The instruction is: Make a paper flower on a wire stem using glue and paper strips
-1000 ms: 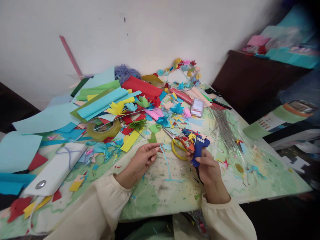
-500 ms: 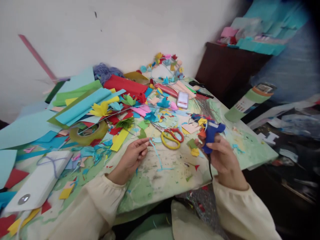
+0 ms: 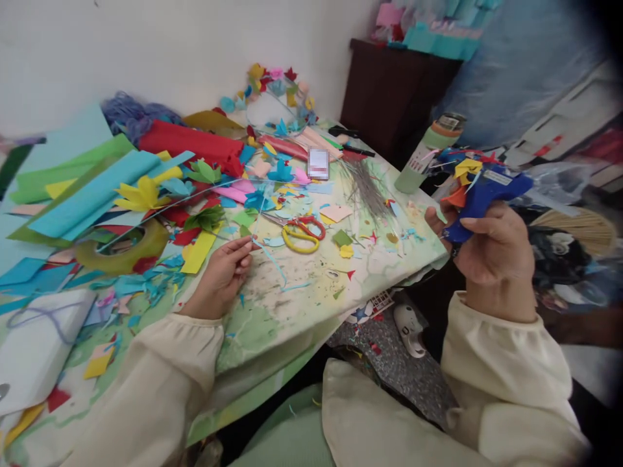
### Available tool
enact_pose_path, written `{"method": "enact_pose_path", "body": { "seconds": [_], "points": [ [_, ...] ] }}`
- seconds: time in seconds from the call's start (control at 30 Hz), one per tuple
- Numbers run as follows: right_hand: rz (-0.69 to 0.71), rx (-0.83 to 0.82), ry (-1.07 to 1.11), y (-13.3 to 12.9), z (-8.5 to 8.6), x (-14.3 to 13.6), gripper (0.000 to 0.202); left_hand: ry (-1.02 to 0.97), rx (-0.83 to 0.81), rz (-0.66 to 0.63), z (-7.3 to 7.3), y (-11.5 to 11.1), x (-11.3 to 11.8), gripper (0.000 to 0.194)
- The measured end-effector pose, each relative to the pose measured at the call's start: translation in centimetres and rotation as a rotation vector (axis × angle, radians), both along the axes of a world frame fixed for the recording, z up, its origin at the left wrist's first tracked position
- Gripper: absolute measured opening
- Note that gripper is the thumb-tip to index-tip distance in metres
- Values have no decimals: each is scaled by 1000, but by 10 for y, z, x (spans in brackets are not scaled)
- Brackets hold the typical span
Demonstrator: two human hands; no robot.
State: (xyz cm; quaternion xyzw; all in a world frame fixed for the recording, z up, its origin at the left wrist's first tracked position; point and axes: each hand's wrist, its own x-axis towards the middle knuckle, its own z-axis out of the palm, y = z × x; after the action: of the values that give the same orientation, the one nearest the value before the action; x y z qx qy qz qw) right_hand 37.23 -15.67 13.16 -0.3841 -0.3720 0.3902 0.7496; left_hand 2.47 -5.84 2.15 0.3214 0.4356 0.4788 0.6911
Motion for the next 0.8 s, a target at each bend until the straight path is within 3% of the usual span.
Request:
{"method": "enact_pose_path", "body": {
  "seconds": [0.23,0.43,0.8],
  "points": [
    [-33,36,-29,-17,3,15,26,-15,14,5,3,-3,2,22],
    [-68,55,-63,-18,8,16,27,2,23,-2,5,-5,3,20],
    [-167,106,-78,-26,15,45,28,-20,8,3,7,-5,4,20]
  ]
}}
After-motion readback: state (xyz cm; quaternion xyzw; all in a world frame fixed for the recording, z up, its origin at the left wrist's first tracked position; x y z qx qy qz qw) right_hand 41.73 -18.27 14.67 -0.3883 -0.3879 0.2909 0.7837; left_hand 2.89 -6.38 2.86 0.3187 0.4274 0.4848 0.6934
